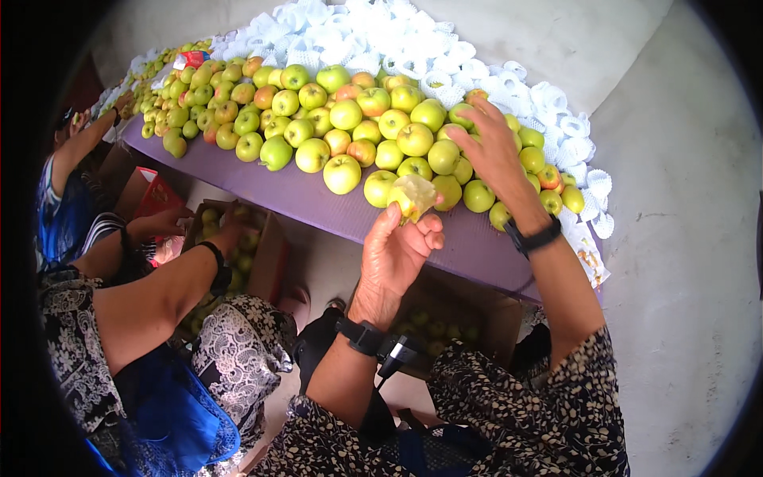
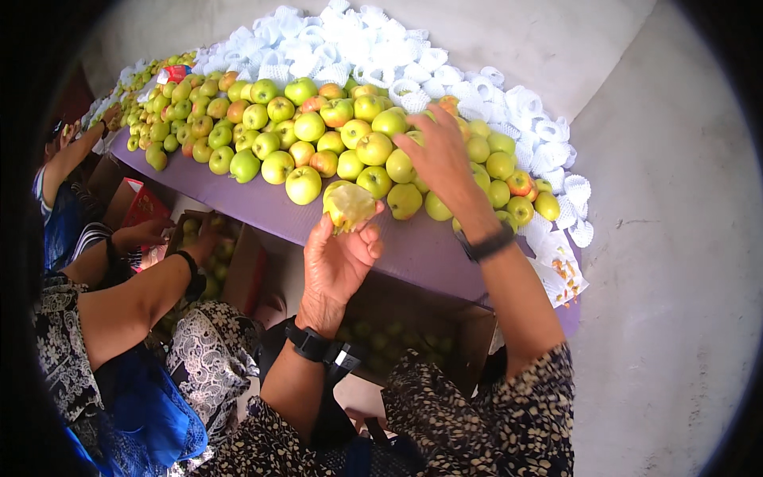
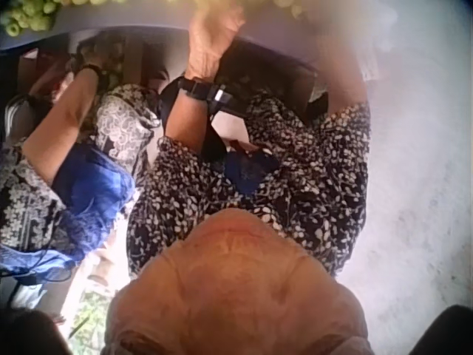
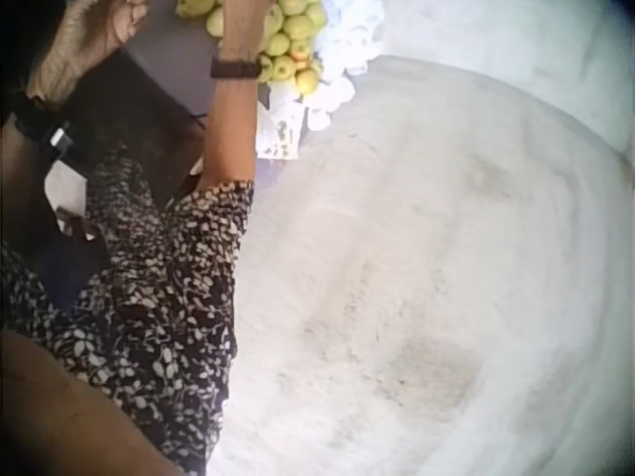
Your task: The person sorts apples from a table into cardboard boxes by hand, occasionally sliding foam sleeves over the fruit. While sorting, they hold a partially eaten apple in one hand.
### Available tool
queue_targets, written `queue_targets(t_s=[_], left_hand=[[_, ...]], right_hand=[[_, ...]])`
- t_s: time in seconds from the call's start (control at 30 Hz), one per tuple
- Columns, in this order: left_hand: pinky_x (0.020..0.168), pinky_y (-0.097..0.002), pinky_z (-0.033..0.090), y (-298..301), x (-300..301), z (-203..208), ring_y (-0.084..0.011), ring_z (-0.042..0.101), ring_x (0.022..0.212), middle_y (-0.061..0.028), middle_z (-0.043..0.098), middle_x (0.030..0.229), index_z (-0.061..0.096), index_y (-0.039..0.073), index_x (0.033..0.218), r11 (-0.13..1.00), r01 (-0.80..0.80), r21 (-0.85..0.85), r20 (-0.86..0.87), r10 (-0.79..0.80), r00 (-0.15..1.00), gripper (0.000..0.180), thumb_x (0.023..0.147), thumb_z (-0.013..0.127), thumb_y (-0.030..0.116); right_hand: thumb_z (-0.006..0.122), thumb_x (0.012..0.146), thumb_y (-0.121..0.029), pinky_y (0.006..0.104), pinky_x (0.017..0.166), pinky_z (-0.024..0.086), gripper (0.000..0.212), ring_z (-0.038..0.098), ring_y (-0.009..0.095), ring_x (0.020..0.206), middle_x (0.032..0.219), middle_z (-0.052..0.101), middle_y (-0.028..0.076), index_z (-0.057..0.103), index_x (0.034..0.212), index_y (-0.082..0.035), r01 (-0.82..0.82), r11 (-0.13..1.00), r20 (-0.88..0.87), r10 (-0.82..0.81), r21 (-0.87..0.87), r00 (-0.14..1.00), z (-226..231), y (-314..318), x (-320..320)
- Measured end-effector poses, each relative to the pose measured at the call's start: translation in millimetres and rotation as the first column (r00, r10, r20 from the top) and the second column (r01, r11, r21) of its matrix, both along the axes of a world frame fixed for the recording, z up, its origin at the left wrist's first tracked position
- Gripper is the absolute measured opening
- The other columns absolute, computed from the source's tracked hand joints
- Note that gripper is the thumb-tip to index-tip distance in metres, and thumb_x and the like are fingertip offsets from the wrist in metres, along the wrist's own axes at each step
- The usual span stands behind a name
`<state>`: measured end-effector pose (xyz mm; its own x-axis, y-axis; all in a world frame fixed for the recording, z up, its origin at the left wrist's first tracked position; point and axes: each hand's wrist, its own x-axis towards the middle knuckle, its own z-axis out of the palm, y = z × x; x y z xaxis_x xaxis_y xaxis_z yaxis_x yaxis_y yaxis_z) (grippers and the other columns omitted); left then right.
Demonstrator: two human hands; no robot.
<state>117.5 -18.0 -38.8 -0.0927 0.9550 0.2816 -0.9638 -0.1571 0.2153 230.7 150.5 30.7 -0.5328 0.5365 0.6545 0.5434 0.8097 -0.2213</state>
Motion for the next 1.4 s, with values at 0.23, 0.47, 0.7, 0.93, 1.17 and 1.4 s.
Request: queue_targets(t_s=[0.23,0.47,0.7,0.93,1.17,1.4], left_hand=[[0.055,-0.0342,0.043,-4,16,12,-0.0233,0.054,0.070,-0.0166,0.053,0.097,0.050,0.007,0.116,0.970,0.216,0.108,0.151,-0.231,0.961,0.062,0.076,0.058,0.054],[0.057,-0.0376,0.045,-12,72,25,-0.0259,0.055,0.072,-0.0163,0.053,0.095,0.052,0.005,0.114,0.914,0.377,0.147,0.018,-0.384,0.923,0.064,0.075,0.055,0.056],[0.054,-0.0288,0.043,-42,123,37,-0.0228,0.052,0.058,-0.0148,0.056,0.070,0.054,-0.006,0.090,0.710,0.664,0.234,-0.404,-0.550,0.731,0.077,0.061,0.062,0.065],[0.064,-0.0271,0.047,-116,180,45,-0.0198,0.061,0.076,-0.0085,0.058,0.085,0.054,-0.003,0.099,0.426,0.776,0.466,-0.230,-0.788,0.571,0.071,0.056,0.079,0.048],[0.065,-0.0284,0.047,-123,184,32,-0.0196,0.061,0.076,-0.0084,0.059,0.086,0.055,-0.003,0.099,0.310,0.853,0.420,-0.223,-0.876,0.428,0.067,0.057,0.079,0.044],[0.057,-0.0274,0.048,-131,166,13,-0.0192,0.062,0.071,-0.0093,0.058,0.085,0.048,-0.002,0.105,0.243,0.924,0.296,-0.247,-0.915,0.320,0.067,0.063,0.079,0.041]], right_hand=[[0.069,0.073,-0.007,0.0403,0.090,0.044,0.024,0.054,0.036,0.104,0.115,0.055,0.017,0.062,0.096,-0.005,-0.037,0.984,0.050,0.047,-0.172,0.998,-56,-127,103],[0.069,0.071,-0.004,0.0374,0.082,0.049,0.017,0.058,0.031,0.094,0.107,0.058,0.013,0.063,0.087,-0.003,-0.160,0.962,-0.079,0.146,-0.222,0.986,-112,-170,138],[0.060,0.076,-0.014,0.0324,0.065,0.049,0.022,0.058,0.023,0.084,0.087,0.057,0.009,0.060,0.097,-0.007,-0.314,0.839,-0.218,0.239,-0.444,0.946,-107,-184,150],[0.061,0.072,-0.009,0.0338,0.054,0.047,0.008,0.057,0.022,0.066,0.064,0.053,0.005,0.054,0.071,-0.008,-0.170,0.893,0.255,0.294,-0.418,0.921,-157,-187,164],[0.058,0.076,-0.012,0.0383,0.059,0.049,0.006,0.061,0.026,0.070,0.067,0.059,0.008,0.055,0.073,-0.008,-0.063,0.887,0.268,0.205,-0.457,0.942,-157,-176,190],[0.061,0.079,-0.014,0.0370,0.063,0.048,0.008,0.061,0.026,0.073,0.075,0.063,0.006,0.061,0.085,-0.009,0.018,0.884,0.316,0.148,-0.468,0.937,-146,-168,203]])
